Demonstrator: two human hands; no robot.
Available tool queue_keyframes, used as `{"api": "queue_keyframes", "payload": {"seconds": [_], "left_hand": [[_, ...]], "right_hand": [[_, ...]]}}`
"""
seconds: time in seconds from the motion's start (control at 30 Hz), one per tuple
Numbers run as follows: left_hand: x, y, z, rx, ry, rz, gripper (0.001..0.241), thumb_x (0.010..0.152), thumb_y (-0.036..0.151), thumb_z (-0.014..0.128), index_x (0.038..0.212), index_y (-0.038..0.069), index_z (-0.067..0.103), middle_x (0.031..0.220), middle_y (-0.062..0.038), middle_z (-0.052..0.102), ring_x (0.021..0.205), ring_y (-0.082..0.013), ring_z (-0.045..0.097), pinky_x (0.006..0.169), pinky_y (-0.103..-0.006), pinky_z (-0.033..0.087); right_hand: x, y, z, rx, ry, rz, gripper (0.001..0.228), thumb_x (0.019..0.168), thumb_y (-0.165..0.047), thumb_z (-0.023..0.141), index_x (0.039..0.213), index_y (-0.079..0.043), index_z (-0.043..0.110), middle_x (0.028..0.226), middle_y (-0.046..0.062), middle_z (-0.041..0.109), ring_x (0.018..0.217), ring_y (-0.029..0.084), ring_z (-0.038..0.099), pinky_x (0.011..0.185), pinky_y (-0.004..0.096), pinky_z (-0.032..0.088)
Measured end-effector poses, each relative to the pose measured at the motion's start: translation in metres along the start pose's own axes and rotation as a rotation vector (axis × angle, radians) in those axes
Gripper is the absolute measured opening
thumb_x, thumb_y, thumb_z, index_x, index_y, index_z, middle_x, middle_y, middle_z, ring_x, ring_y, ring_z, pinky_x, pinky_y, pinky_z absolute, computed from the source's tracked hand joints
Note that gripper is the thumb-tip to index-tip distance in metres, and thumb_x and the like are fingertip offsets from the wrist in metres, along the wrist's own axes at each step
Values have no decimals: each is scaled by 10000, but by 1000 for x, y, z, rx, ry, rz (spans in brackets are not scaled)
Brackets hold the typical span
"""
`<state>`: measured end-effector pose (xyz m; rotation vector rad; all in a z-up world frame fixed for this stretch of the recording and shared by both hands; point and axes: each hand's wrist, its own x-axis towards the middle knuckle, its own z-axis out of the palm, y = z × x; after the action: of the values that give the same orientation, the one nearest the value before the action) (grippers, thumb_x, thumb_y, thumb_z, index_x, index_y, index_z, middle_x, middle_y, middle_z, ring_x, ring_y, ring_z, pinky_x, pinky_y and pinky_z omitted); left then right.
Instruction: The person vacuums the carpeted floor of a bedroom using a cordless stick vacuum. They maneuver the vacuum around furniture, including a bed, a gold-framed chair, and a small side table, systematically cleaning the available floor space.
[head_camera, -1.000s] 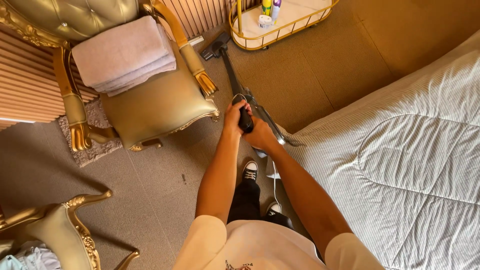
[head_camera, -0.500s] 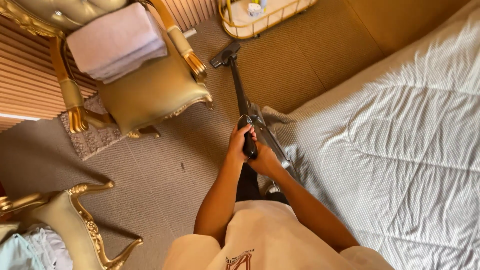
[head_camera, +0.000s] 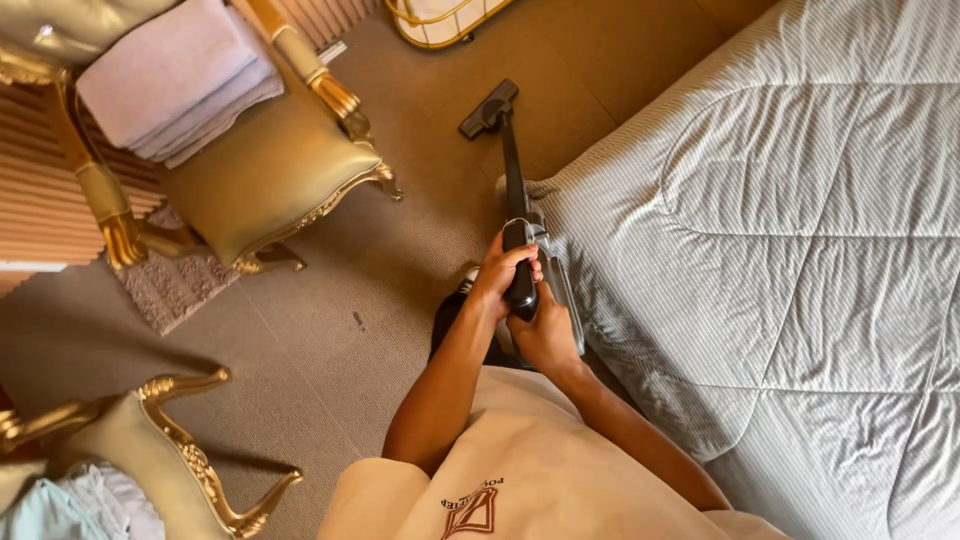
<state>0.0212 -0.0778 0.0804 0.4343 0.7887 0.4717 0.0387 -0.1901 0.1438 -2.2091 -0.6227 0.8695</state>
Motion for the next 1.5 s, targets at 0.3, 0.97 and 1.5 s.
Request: {"api": "queue_keyframes", "payload": {"seconds": [0.3,0.97,1.5], "left_hand": [[105,36,-17,174,-161,-151,446,858,-74,675,1267,41,538,751,-187,580,567,-248,622,447,-385,554],[282,112,-36,70,32,-95,228,837,-24,720,991,32,562,736,-187,646,495,-244,631,423,-393,556],[263,149,-52,437,-139,-240,493,807,-57,636,1248,81,467,783,-155,577,530,-242,644,447,-403,606]], "right_hand": [[65,-58,44,268,140,172,410,709,-143,693,1099,-48,612,912,280,731,979,462,712,794,543,510],[262,-101,75,91,-15,103,433,700,-280,824,1019,-40,658,874,244,716,950,470,691,781,541,516],[237,-121,132,160,122,420,457,700,-248,759,1135,-125,690,1025,201,753,1083,423,692,900,540,545]]}}
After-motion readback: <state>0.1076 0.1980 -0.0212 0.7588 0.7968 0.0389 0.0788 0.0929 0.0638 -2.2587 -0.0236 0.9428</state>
